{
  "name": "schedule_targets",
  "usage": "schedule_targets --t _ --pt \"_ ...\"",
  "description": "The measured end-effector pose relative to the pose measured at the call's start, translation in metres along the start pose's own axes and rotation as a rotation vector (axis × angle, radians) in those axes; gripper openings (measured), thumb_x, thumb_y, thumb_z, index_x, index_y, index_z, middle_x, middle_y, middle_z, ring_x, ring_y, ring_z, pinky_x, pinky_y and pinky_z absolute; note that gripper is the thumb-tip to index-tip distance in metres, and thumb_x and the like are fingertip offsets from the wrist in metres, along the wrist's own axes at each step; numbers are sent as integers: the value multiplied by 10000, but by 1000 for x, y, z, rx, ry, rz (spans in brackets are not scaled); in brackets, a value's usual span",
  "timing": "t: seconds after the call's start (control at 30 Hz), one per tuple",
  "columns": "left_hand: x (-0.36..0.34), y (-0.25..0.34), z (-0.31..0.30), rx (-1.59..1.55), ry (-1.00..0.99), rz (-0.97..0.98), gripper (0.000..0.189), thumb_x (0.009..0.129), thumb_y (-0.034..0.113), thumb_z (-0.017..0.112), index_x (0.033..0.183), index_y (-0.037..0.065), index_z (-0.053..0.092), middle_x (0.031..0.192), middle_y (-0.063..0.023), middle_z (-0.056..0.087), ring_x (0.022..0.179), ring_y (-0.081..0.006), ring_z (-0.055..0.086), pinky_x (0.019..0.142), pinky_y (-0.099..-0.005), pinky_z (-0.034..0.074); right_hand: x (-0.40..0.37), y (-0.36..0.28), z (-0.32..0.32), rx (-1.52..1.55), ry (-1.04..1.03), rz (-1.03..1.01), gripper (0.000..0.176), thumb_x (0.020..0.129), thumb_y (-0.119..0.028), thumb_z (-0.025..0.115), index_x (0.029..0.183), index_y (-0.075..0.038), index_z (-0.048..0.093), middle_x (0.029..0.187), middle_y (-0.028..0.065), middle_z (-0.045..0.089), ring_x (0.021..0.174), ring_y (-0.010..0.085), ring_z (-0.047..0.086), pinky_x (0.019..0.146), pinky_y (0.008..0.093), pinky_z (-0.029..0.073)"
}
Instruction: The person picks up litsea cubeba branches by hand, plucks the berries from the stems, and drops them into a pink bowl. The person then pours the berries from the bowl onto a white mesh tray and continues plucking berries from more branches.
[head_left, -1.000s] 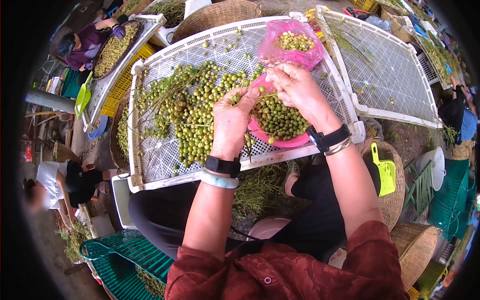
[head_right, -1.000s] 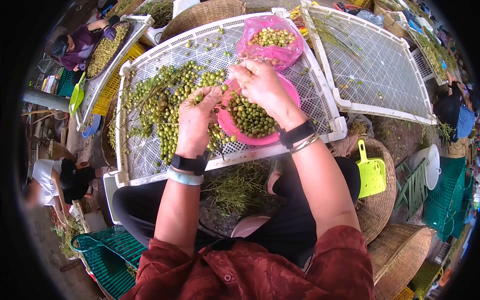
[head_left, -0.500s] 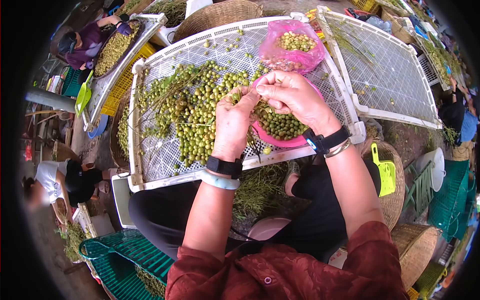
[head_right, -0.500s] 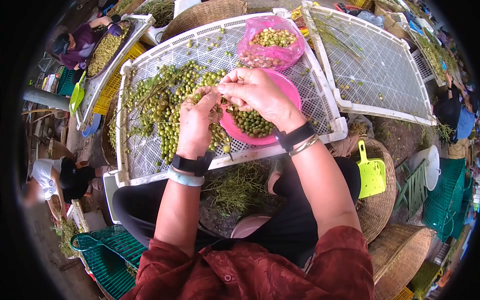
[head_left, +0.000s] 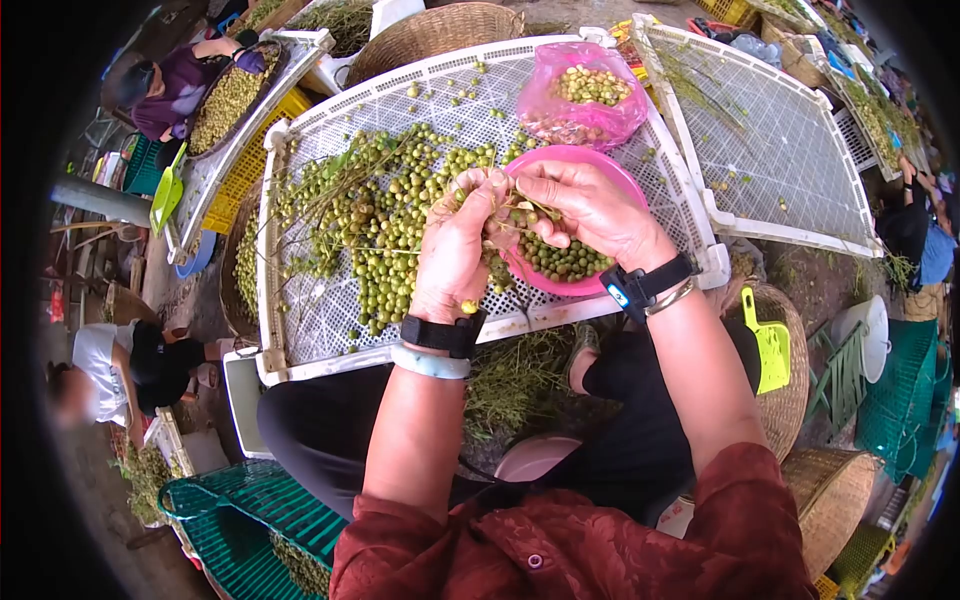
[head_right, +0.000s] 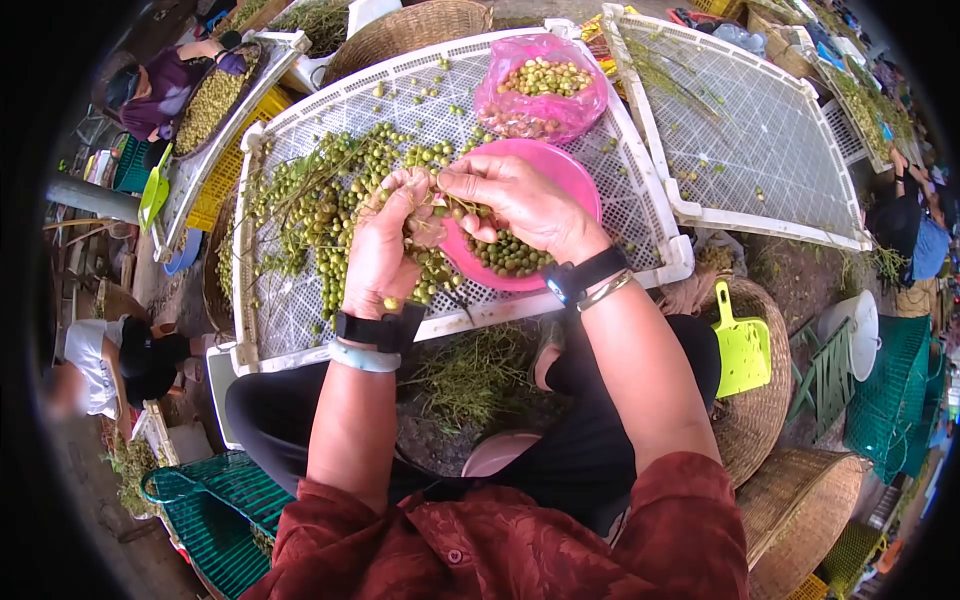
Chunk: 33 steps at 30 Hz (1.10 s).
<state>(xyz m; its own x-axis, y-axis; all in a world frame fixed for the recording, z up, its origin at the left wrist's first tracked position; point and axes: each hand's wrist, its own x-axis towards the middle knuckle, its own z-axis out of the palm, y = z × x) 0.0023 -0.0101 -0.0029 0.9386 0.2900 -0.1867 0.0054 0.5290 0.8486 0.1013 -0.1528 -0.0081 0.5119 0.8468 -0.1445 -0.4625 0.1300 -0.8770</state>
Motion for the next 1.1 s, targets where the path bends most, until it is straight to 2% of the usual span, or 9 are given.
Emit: schedule_targets --t 0.27,0.37,0.47,0.57,0.63,0.77,0.9,1.0,1.1 --pt "-4 4 1 468 38 110 163 861 200 677 954 66 674 758 29 634 576 -9 474 500 -166 342 2 -2 -4 -261 57 -79 162 899 -190 631 914 -30 609 657 -26 540 537 23 448 426 161 324" --pt "-1 -3 0 549 30 143 150 867 186 663 941 57 688 706 47 619 554 4 457 471 -170 319 5 -9 1 -380 218 -102 202 898 -231 636 862 -32 622 601 -31 515 494 25 433 414 164 313" --pt "-7 2 10 413 97 89 150 874 173 641 943 49 690 719 46 631 557 9 457 455 -165 318 10 -8 2 -701 303 -273 274 896 -297 636 803 -40 621 589 -33 503 476 21 410 399 170 300" --pt "-7 1 10 336 139 35 138 880 155 628 930 42 690 772 22 645 607 -17 492 499 -179 356 8 -14 1 -453 447 -98 327 900 -357 621 817 -41 608 623 -26 525 518 30 439 405 169 309" --pt "-6 2 7 182 148 -20 131 890 159 603 932 53 668 768 25 623 593 -39 492 498 -192 368 4 -13 -7 -215 346 -112 333 916 -367 594 839 -43 598 666 -14 546 534 44 467 414 175 342" --pt "0 2 -2 -110 96 -78 178 929 219 542 945 45 576 616 73 346 501 -52 289 475 -223 243 2 6 -13 -38 294 -21 328 943 -364 545 909 -40 583 744 15 578 556 75 533 435 192 418" --pt "-1 5 4 -139 97 -53 162 932 208 538 948 51 573 638 69 366 529 -49 311 489 -216 264 1 16 9 57 82 73 297 944 -323 551 965 -28 574 736 25 581 558 81 564 447 203 454" --pt "0 0 1 -114 64 -42 148 934 199 533 948 57 571 660 65 386 537 -52 331 489 -221 273 6 17 12 33 53 -25 243 930 -259 583 964 -19 574 728 28 585 549 78 560 449 204 456" --pt "-4 3 4 -38 107 -15 81 908 124 552 942 54 577 743 33 506 591 -70 448 525 -227 364 7 13 11 6 74 -80 164 914 -170 601 966 -17 571 696 29 586 525 85 553 462 199 456"
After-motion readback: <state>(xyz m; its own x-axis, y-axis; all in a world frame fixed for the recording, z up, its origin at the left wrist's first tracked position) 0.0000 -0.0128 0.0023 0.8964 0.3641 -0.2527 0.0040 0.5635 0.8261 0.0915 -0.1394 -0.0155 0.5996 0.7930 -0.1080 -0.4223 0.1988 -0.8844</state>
